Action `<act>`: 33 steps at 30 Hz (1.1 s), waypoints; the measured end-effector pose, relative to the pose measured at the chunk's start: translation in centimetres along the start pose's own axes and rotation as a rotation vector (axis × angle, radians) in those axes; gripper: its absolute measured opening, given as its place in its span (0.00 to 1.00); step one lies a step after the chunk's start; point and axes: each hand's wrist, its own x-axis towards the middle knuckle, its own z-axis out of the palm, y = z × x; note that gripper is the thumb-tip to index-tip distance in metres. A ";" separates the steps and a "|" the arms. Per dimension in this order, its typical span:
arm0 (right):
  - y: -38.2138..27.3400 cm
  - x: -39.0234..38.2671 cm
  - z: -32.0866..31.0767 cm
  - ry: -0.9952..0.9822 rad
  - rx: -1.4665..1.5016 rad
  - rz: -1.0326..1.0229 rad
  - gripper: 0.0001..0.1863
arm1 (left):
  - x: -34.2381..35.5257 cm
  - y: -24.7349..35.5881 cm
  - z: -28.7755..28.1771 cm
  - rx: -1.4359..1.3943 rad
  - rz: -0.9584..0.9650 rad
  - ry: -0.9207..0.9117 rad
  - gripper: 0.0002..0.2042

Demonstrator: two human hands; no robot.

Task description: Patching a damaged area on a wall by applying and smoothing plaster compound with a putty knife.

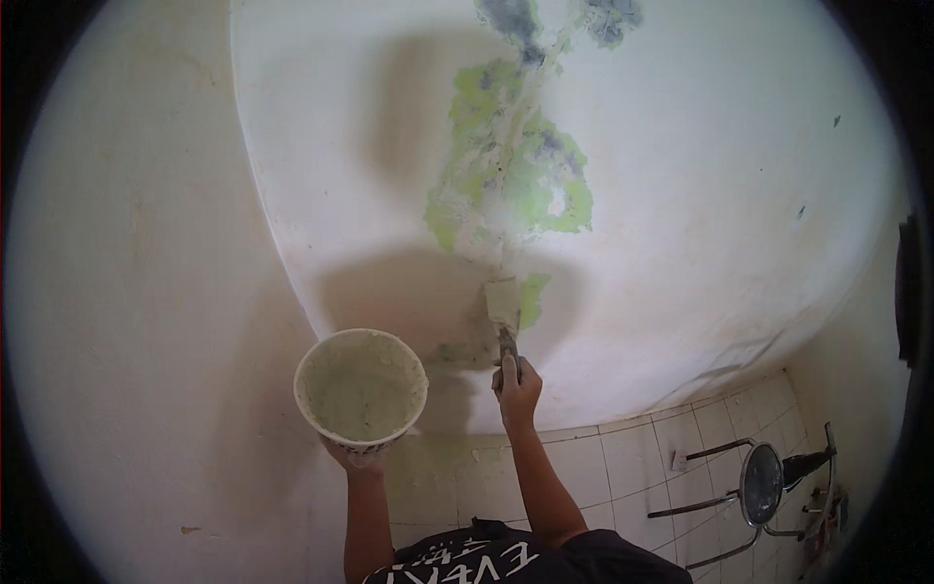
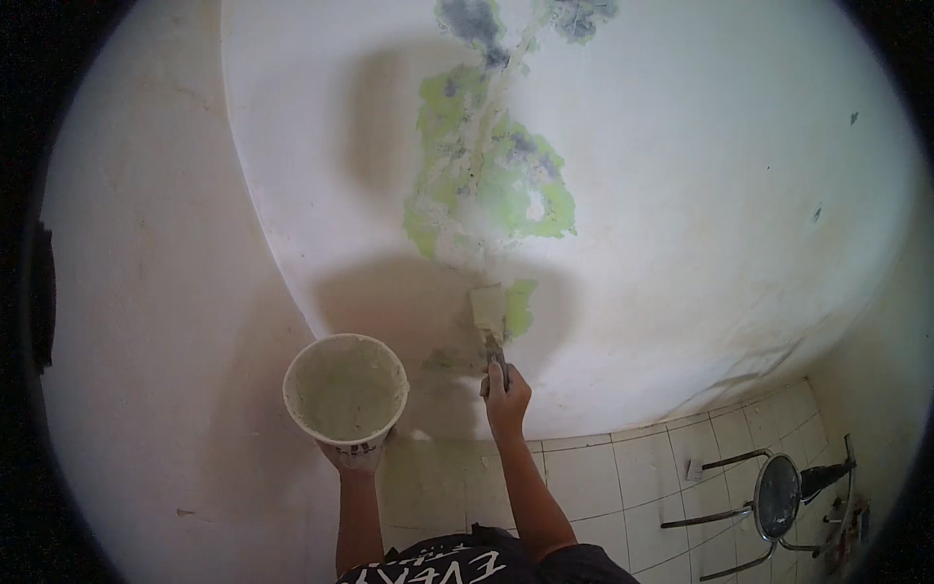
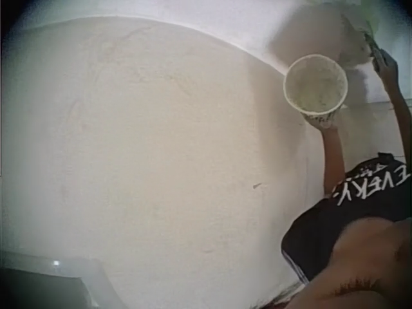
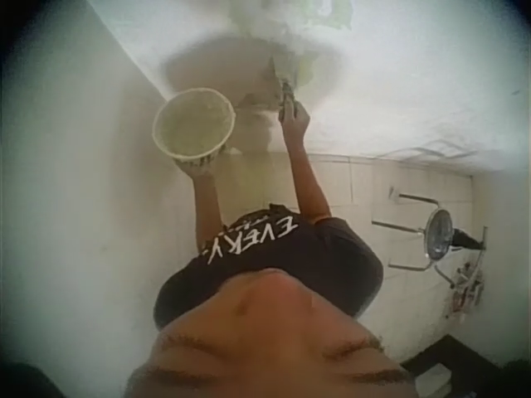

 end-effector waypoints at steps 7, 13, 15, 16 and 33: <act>-6.0 0.3 0.0 0.167 -0.222 -0.546 0.16 | -0.6 0.1 -0.2 0.012 -0.026 -0.031 0.44; -8.9 3.6 0.5 0.273 -0.584 -0.905 0.24 | 0.5 -0.6 -1.9 0.111 0.046 -0.044 0.45; -8.7 4.3 0.4 0.310 -0.666 -0.962 0.24 | 0.8 -0.8 -2.0 0.112 0.048 -0.047 0.45; -7.8 5.0 0.2 0.264 -0.698 -0.977 0.25 | 0.8 -0.8 -2.1 0.111 0.048 -0.048 0.45; -3.9 7.3 1.7 0.306 -0.997 -1.017 0.21 | 0.3 -1.9 0.4 0.040 -0.021 0.039 0.43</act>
